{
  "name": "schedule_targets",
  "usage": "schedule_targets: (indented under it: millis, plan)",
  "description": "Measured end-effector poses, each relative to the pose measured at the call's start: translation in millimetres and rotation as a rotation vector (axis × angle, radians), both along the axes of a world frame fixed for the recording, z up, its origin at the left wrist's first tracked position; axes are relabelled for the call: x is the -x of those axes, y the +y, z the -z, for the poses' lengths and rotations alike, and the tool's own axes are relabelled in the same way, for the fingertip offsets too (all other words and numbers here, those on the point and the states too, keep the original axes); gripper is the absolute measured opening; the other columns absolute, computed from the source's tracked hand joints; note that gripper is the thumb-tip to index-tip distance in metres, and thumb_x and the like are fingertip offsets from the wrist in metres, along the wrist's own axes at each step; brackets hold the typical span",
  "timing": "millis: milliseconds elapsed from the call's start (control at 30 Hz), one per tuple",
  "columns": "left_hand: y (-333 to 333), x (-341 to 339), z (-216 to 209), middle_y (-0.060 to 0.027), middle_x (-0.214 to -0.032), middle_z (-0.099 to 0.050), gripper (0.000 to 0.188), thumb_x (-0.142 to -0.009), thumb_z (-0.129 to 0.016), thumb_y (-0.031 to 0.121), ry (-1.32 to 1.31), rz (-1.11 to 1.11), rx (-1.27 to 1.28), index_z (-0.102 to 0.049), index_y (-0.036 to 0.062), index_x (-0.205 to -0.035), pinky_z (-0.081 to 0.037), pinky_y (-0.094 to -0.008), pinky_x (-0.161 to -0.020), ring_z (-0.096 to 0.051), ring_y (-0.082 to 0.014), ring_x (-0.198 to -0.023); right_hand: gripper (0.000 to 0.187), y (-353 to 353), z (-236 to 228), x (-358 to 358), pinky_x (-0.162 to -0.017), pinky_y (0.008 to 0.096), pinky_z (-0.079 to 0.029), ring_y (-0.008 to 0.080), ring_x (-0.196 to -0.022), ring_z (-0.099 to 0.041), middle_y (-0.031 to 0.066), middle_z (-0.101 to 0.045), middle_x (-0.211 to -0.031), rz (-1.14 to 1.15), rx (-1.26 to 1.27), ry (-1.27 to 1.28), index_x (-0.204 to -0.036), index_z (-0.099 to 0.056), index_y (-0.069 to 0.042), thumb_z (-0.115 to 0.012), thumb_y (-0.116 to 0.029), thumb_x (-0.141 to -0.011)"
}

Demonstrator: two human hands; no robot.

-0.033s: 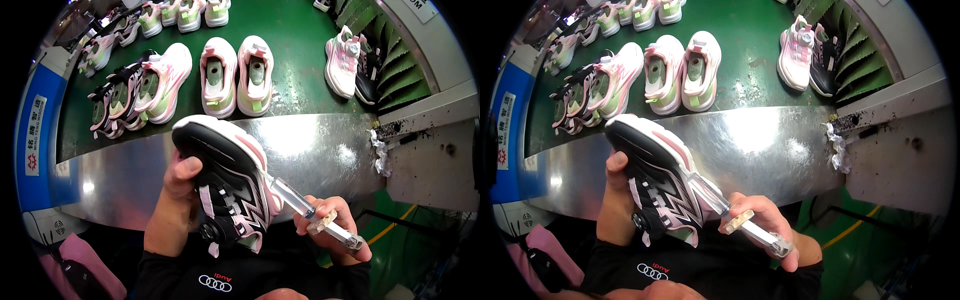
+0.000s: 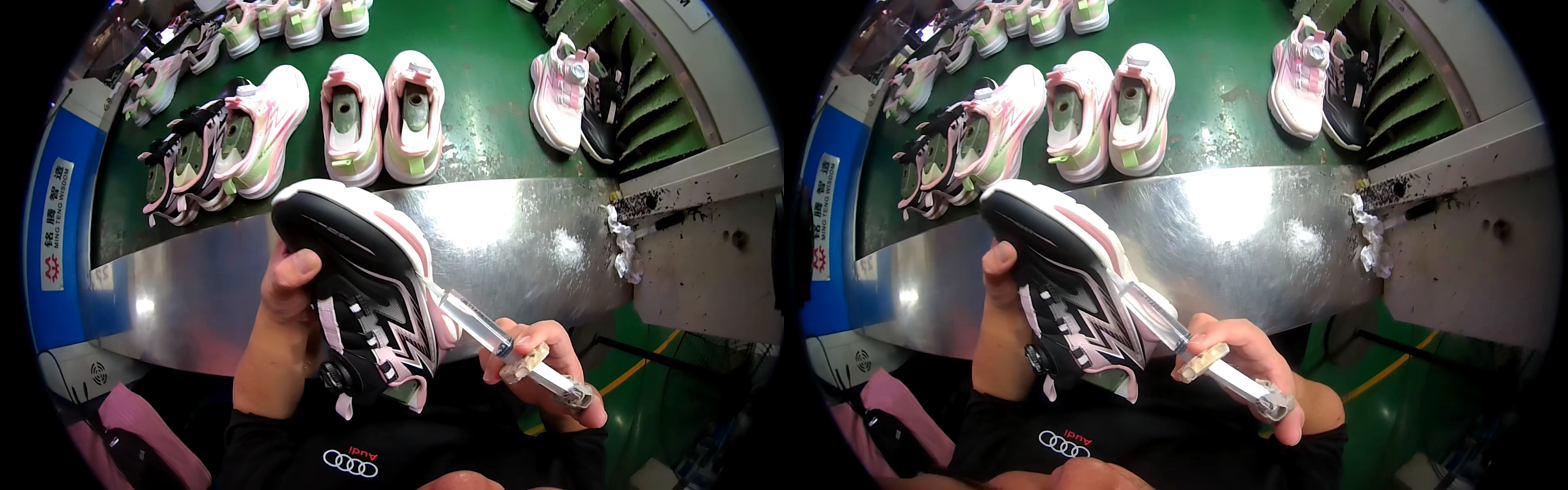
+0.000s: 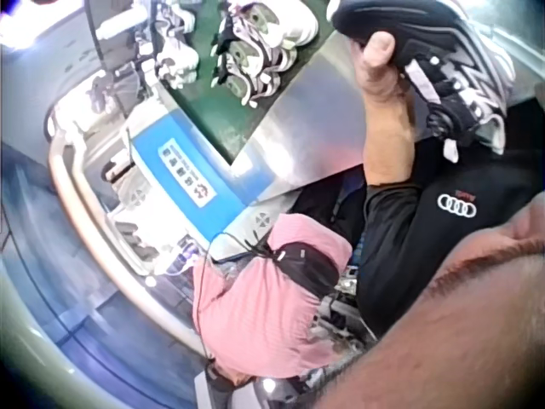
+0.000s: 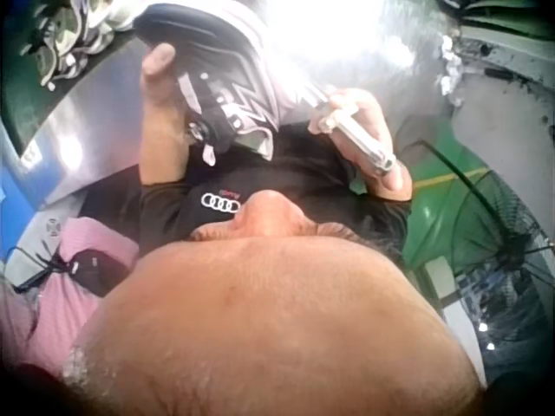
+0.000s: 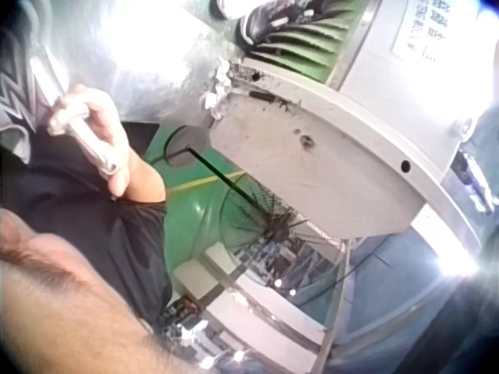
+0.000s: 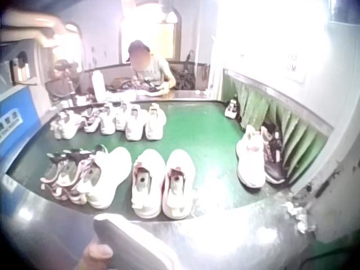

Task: The person picks up shoes from a conveyor belt one by one, applies adhesive along the soles using a syringe, and places them back onto the conveyor belt.

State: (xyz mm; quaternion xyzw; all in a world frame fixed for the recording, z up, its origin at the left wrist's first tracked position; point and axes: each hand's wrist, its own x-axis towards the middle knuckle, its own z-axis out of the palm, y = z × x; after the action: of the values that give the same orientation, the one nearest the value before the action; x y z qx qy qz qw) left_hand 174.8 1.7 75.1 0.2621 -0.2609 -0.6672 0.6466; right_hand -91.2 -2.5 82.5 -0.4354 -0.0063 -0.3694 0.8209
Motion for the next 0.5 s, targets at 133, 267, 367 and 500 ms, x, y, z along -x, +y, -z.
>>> schedule_targets:
  millis: [133, 267, 367, 500]
  plan:
    - [-1, 1, 5, -0.0198, -0.110, -0.059, 0.061, -0.069, -0.068, 0.026, 0.140, -0.066, -0.028, -0.048, -0.0011, -0.119, -0.051, -0.0418, -0.085, -0.061, -0.0309, -0.096, 0.106, 4, 7, 3, -0.084, 0.0310, -0.040, 0.0213, -0.097, -0.049, 0.0150, -0.046, -0.106, 0.024, 0.003, 0.005, -0.127, -0.035, 0.007, -0.069, -0.070, -0.062]
    - [3, -6, 10, -0.0195, -0.113, -0.058, 0.062, -0.069, -0.067, 0.025, 0.161, -0.146, -0.117, -0.047, -0.0014, -0.122, -0.051, -0.0419, -0.088, -0.061, -0.0307, -0.099, 0.107, 9, 12, 8, -0.083, 0.0311, -0.039, 0.0213, -0.096, -0.049, 0.0149, -0.046, -0.105, 0.019, 0.002, 0.043, -0.127, -0.035, 0.008, -0.069, -0.070, -0.063]
    - [8, -13, 17, -0.0191, -0.114, -0.059, 0.063, -0.071, -0.065, 0.024, 0.164, -0.164, -0.148, -0.045, -0.0024, -0.125, -0.051, -0.0416, -0.090, -0.061, -0.0300, -0.101, 0.107, 14, 12, 12, -0.082, 0.0310, -0.038, 0.0215, -0.097, -0.048, 0.0149, -0.046, -0.106, -0.002, -0.015, 0.061, -0.128, -0.034, 0.008, -0.069, -0.069, -0.063]
    - [5, -18, 17, -0.0192, -0.111, -0.060, 0.059, -0.074, -0.064, 0.024, 0.191, -0.153, -0.140, -0.047, -0.0044, -0.122, -0.052, -0.0419, -0.088, -0.062, -0.0304, -0.098, 0.106, 23, 12, 19, -0.082, 0.0307, -0.038, 0.0215, -0.097, -0.048, 0.0145, -0.044, -0.108, -0.013, -0.044, 0.075, -0.128, -0.034, 0.008, -0.071, -0.067, -0.063]
